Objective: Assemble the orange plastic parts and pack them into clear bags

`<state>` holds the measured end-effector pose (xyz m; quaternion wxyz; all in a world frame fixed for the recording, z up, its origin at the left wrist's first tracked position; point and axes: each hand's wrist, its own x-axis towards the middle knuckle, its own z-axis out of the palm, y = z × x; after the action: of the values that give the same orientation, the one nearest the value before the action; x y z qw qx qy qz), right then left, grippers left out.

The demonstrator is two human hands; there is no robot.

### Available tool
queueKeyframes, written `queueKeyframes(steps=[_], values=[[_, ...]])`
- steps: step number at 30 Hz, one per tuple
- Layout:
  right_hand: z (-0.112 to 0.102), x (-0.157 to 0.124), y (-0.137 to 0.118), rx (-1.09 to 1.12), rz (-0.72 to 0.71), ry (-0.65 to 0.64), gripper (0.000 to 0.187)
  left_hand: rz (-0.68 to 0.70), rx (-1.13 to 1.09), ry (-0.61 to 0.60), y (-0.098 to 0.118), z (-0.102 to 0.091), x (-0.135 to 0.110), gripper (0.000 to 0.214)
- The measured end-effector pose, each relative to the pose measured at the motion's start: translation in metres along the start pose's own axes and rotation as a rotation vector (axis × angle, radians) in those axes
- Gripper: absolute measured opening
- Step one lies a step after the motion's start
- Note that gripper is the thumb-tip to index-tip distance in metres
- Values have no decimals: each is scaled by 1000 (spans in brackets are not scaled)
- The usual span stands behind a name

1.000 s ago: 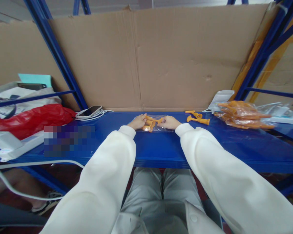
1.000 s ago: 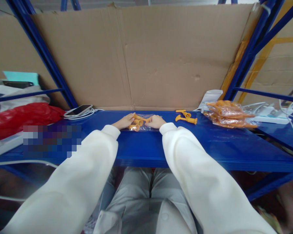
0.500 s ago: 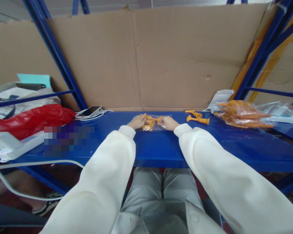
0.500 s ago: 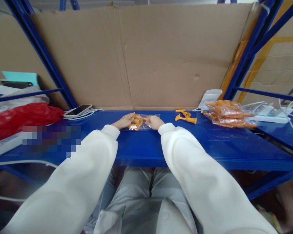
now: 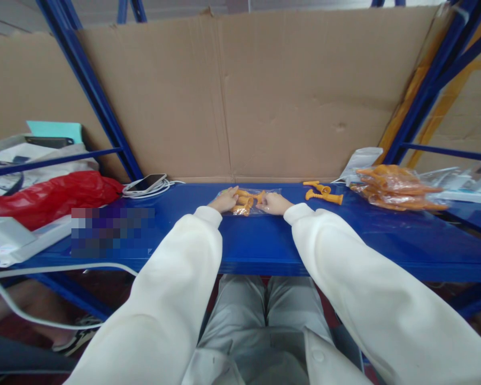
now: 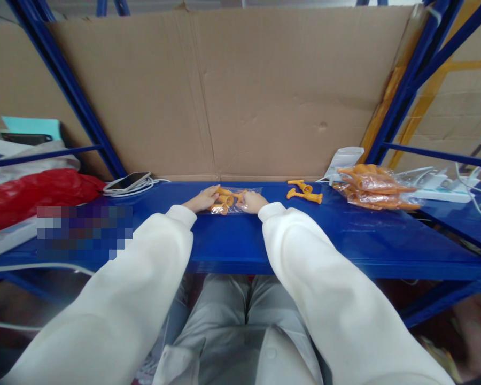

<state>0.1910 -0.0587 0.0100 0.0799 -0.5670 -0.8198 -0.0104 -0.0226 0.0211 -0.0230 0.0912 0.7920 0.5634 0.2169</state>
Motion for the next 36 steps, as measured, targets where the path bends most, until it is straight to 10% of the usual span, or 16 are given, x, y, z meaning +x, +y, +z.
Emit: queueKeyframes(steps=[17,27,36], values=[[5,1,2,45,27,20,29,-292,-196,185,20,-21,-20,55],[21,11,16,296,-297,157,21,-247,-220,231,30,-23,-24,57],[35,28,24,270,-287,118,52,-210,-217,194,35,-24,-27,61]])
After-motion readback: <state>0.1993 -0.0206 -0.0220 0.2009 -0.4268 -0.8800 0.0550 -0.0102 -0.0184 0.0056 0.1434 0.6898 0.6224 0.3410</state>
